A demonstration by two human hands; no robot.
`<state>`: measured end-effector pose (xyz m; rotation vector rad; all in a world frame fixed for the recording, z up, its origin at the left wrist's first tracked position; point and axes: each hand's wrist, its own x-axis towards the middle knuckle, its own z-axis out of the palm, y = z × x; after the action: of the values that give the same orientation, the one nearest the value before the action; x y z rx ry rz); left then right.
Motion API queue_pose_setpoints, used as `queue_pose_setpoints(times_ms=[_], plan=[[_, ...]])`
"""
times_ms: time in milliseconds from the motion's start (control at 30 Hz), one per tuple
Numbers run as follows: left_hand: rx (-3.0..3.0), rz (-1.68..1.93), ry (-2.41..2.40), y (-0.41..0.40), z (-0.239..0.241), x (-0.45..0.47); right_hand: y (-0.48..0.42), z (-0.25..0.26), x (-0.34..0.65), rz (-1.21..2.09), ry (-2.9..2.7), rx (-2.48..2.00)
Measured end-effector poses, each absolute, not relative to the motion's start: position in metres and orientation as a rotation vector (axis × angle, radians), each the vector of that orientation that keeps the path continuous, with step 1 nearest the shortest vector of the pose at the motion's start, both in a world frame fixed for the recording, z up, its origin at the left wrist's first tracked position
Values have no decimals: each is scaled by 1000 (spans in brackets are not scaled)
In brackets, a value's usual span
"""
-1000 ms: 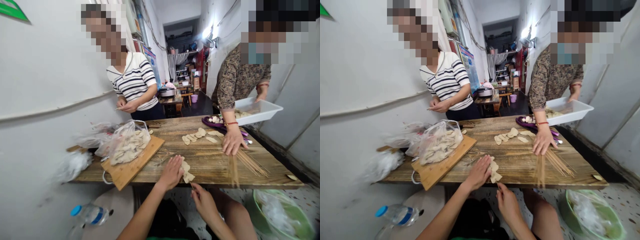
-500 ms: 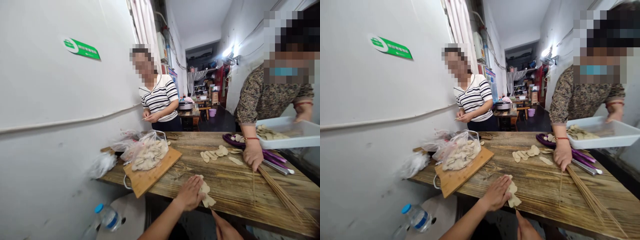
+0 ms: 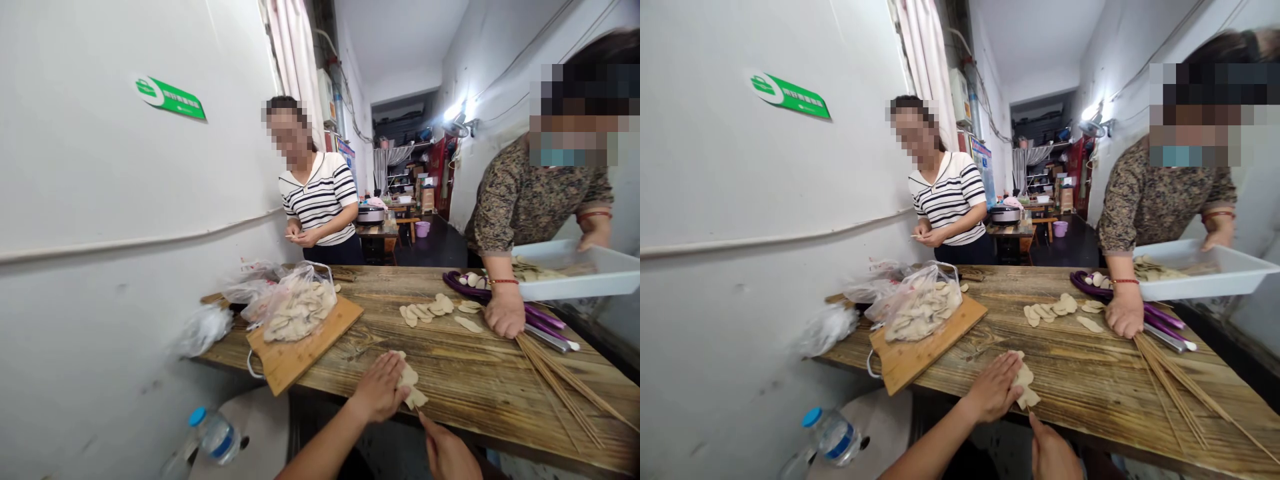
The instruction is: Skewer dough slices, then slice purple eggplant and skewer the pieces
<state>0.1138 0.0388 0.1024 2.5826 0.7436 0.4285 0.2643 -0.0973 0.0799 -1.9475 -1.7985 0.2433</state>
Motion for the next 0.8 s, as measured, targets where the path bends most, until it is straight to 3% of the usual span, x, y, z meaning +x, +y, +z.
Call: queue_pose_setpoints(times_ms=[167,433,667,800], plan=[[2526,461,732,37,104,113,-101,90,255,271,-1665,-1943],[1868,1052,1038,48,87,98,-119,115,248,362,-1565,-2099],[1923,1211,1342,72,63,80,-125,137,255,351,-1380,-2028],[2046,1223,1333,75,59,79,-138,176,264,427,-1251,-1856]])
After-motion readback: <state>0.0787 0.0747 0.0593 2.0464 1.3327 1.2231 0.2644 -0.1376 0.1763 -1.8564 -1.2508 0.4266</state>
